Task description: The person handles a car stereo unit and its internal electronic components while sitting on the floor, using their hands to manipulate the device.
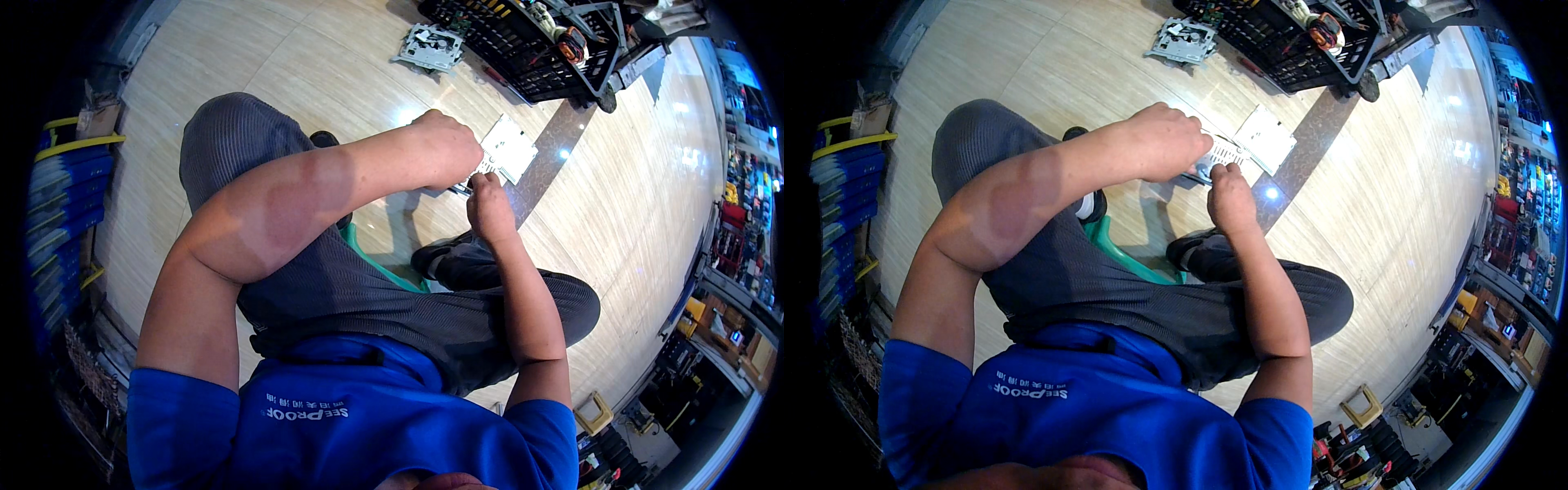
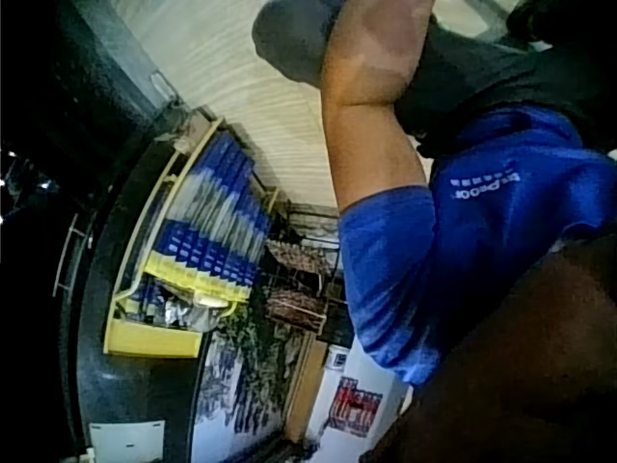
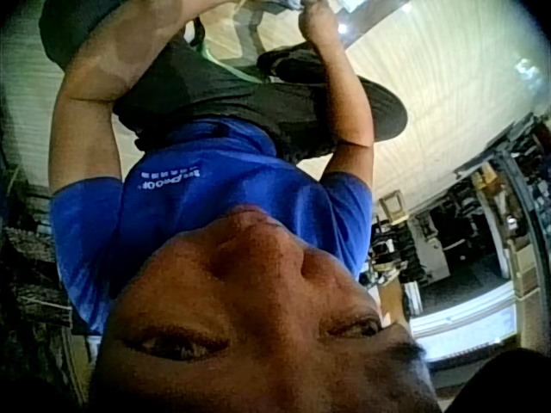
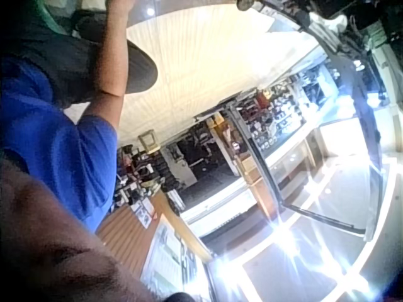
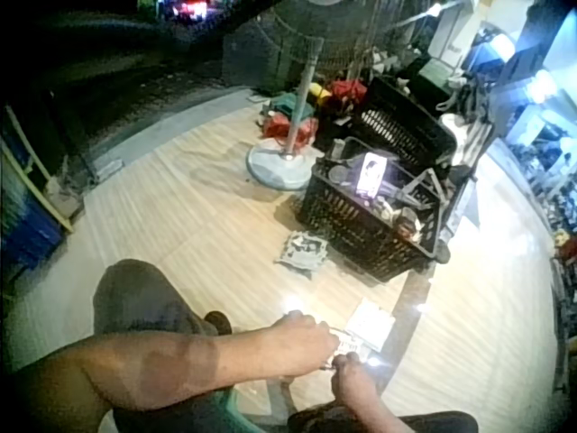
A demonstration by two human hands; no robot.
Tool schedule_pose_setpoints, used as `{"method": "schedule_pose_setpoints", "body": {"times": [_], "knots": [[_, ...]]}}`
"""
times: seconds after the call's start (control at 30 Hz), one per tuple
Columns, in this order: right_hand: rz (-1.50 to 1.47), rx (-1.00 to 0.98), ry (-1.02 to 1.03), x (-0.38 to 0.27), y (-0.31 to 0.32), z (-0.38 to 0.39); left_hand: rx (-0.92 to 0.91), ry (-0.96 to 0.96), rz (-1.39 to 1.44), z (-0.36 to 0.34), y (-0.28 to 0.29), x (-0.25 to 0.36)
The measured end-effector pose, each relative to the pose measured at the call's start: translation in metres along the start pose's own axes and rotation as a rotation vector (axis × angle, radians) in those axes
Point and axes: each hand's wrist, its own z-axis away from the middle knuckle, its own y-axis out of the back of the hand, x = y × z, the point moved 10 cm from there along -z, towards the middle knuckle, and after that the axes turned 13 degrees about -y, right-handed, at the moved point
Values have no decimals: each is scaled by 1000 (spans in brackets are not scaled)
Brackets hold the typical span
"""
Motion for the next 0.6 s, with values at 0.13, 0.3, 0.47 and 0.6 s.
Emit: {"method": "schedule_pose_setpoints", "body": {"times": [0.13, 0.3, 0.47, 0.6], "knots": [[54, 11, 19, -1, 1, 0, 10, -4, -15, 0, -1, 0], [116, 17, 12, -3, 3, 0, -15, 9, -24, -1, -3, -1], [116, 7, -7, -5, 4, 1, -10, 8, -21, -1, -2, 0], [34, 13, 24, -6, 6, 3, -12, 2, -28, -1, -2, 0]]}}
